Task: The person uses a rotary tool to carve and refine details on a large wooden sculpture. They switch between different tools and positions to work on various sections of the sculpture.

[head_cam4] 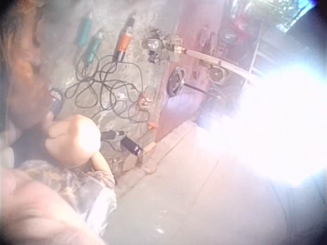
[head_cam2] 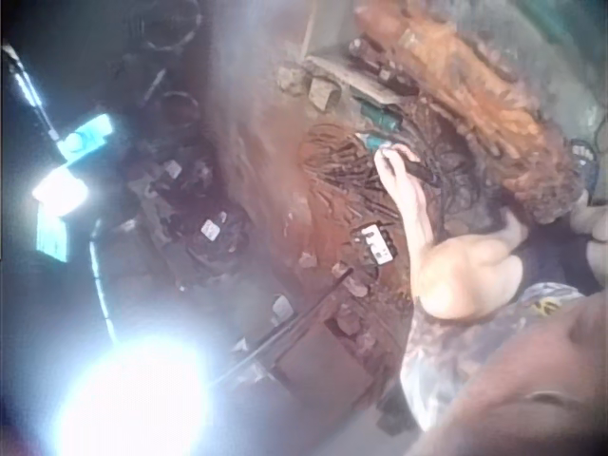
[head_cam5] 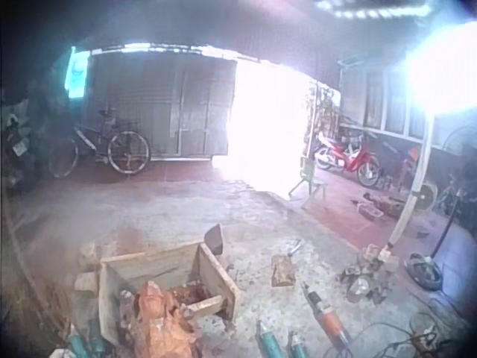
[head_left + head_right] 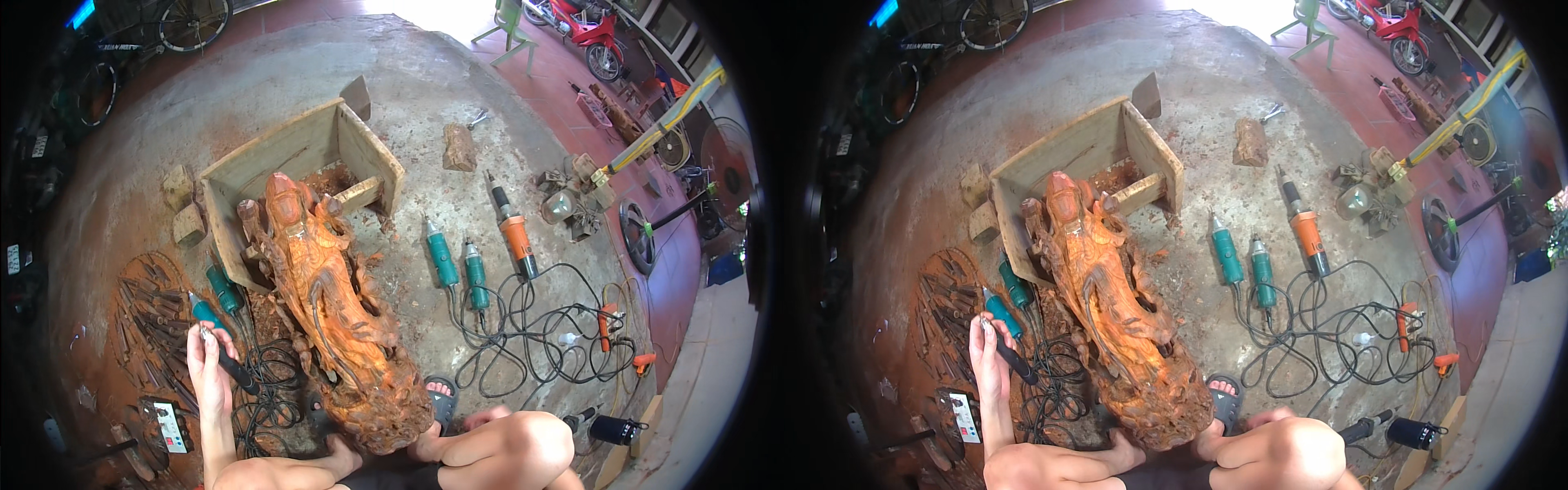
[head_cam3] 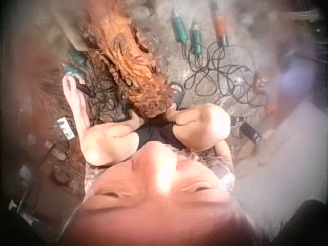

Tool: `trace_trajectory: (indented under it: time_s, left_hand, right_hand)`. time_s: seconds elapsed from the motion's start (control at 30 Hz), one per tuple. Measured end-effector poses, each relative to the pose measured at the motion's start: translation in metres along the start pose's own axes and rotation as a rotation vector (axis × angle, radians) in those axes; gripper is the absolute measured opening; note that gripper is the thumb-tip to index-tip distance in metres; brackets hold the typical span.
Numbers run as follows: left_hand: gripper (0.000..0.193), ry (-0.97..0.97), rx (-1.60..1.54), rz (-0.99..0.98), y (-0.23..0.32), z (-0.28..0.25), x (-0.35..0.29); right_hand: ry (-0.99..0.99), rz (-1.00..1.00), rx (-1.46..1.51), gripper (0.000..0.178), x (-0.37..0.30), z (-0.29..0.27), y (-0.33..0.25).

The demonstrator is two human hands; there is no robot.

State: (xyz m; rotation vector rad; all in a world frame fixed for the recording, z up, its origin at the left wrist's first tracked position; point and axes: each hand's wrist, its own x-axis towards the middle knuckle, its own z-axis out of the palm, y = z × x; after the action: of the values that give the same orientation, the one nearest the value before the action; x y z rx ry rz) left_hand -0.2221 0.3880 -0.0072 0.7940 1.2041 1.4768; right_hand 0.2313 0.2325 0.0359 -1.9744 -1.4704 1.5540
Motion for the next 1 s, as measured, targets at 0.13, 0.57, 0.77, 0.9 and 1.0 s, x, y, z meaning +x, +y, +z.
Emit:
trace_trajectory:
  time_s: [0.13, 0.57, 0.77, 0.9, 1.0]
  left_hand:
    - [0.022, -0.181, 0.065, 0.041, 0.051, 0.063, -0.025]
    - [0.02, -0.35, -0.306, -0.373, 0.087, 0.174, -0.076]
    - [0.037, -0.477, 0.412, -0.194, 0.084, 0.134, -0.087]
    - [0.025, -0.359, 0.902, -0.621, -0.016, 0.01, -0.142]
    - [0.025, -0.173, 0.748, -0.662, -0.112, 0.02, -0.201]
  right_hand:
    - [-0.08, -0.43, 0.038, 0.033, 0.097, -0.024, -0.004]
    - [0.31, -1.413, 0.274, 0.05, 0.085, 0.067, -0.153]
    - [0.404, -1.251, 0.494, 0.029, 0.082, 0.038, -0.124]
    - [0.095, -0.919, 1.033, 0.028, 0.089, 0.025, -0.109]
    - [0.058, -0.913, 1.014, 0.027, 0.096, 0.03, -0.097]
